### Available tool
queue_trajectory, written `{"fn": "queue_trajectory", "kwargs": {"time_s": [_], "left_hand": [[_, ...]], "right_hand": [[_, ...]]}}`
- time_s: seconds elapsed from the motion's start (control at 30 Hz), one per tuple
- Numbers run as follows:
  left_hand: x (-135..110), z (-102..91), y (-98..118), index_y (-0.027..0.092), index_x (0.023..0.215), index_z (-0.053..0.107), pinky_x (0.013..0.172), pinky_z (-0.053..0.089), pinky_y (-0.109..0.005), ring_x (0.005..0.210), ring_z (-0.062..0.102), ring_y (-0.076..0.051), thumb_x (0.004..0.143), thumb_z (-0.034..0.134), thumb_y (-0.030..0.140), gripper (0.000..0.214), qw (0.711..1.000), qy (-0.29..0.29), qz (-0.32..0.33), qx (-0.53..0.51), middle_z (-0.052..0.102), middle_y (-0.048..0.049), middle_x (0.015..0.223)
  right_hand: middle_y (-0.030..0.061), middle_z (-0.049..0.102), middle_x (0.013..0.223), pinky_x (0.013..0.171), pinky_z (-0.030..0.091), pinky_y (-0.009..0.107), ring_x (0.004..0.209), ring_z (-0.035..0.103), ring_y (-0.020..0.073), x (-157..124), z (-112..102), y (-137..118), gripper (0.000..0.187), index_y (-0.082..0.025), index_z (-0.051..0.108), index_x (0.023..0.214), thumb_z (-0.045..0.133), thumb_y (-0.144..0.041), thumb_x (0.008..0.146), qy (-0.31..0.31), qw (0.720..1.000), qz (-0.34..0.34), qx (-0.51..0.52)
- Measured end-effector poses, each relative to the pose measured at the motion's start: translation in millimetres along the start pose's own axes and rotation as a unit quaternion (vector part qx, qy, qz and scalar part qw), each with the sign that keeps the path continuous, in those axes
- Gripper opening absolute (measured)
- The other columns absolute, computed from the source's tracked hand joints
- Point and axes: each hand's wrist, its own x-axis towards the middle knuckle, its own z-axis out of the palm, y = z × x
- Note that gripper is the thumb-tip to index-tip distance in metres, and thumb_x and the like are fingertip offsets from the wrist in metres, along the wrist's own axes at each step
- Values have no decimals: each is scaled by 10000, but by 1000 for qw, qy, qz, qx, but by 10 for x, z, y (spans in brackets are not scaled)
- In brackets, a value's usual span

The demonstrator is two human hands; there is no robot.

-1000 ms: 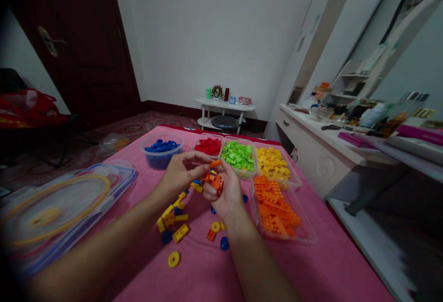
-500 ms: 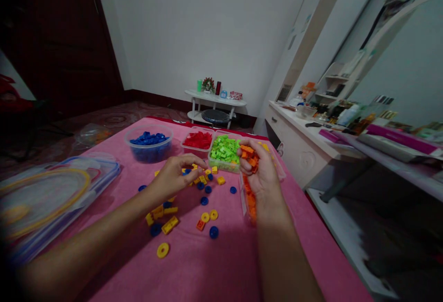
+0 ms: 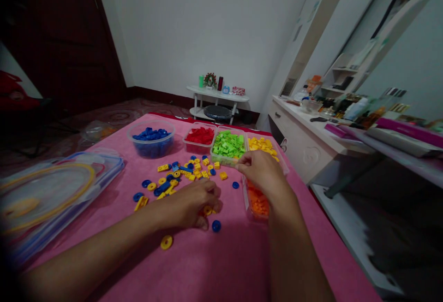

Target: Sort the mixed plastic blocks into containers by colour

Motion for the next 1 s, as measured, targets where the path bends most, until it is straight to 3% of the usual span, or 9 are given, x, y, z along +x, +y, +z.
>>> {"fn": "queue_trajectory", "kwargs": {"time_s": [0.2,0.3,0.4,0.5,0.57,0.63,0.8,0.9,1.0], "left_hand": [[-28,-91,76,212,765,677,567,375,-257,685,579,-176,635,698,219,131,991,-48,-96,75,642,-23,743],[-49,-132,65,220,730,678,514,327,-238,585,550,-146,626,625,152,135,990,-54,-120,48,637,4,650],[-66,-213,-82,214,743,687,504,323,-219,575,545,-128,623,589,130,177,988,-25,-153,-10,652,9,655],[-88,-360,-322,173,771,675,530,363,-202,590,550,-116,645,569,106,178,972,63,-207,-87,654,-3,679],[-114,-468,-475,147,836,661,538,397,-202,587,555,-109,684,564,117,182,940,132,-260,-179,647,-15,705],[-149,-546,-594,131,894,636,531,431,-208,583,564,-106,725,560,141,186,879,196,-316,-298,634,-21,723],[-222,-546,-767,124,926,594,548,495,-218,575,581,-86,721,619,113,207,721,282,-347,-529,624,-17,748],[-236,-502,-837,113,929,596,554,505,-211,576,602,-85,720,651,97,217,679,290,-358,-572,637,-32,750],[-240,-483,-867,112,946,596,565,516,-208,587,618,-88,697,710,111,274,663,292,-354,-591,651,-40,754]], "right_hand": [[-2,608,552,481,284,239,468,469,102,-86,241,-278,35,-214,694,635,680,-182,632,-101,993,-54,-37],[-2,640,620,489,299,227,527,505,109,-116,348,-319,104,-216,700,682,676,-149,607,-156,983,-86,-54],[-5,647,640,489,303,210,543,520,99,-146,383,-365,141,-204,686,676,621,-98,611,-208,970,-84,-88],[-10,630,601,459,293,190,489,509,77,-204,364,-440,105,-180,661,697,616,-111,632,-286,953,-13,-100],[-12,612,567,435,293,187,453,504,76,-241,359,-491,74,-169,644,734,635,-171,660,-341,934,43,-96],[-7,605,559,432,295,196,455,509,86,-254,386,-523,81,-166,633,734,642,-227,682,-352,928,57,-109],[19,656,727,508,263,240,612,537,113,-164,594,-461,31,-190,656,709,636,-196,686,-177,959,-46,-218],[30,671,758,536,270,254,648,560,132,-104,726,-386,121,-202,680,756,583,-148,709,-124,964,-52,-228],[47,690,817,595,331,251,733,598,154,-77,807,-395,144,-195,693,797,576,-143,730,-100,976,-53,-187]]}}
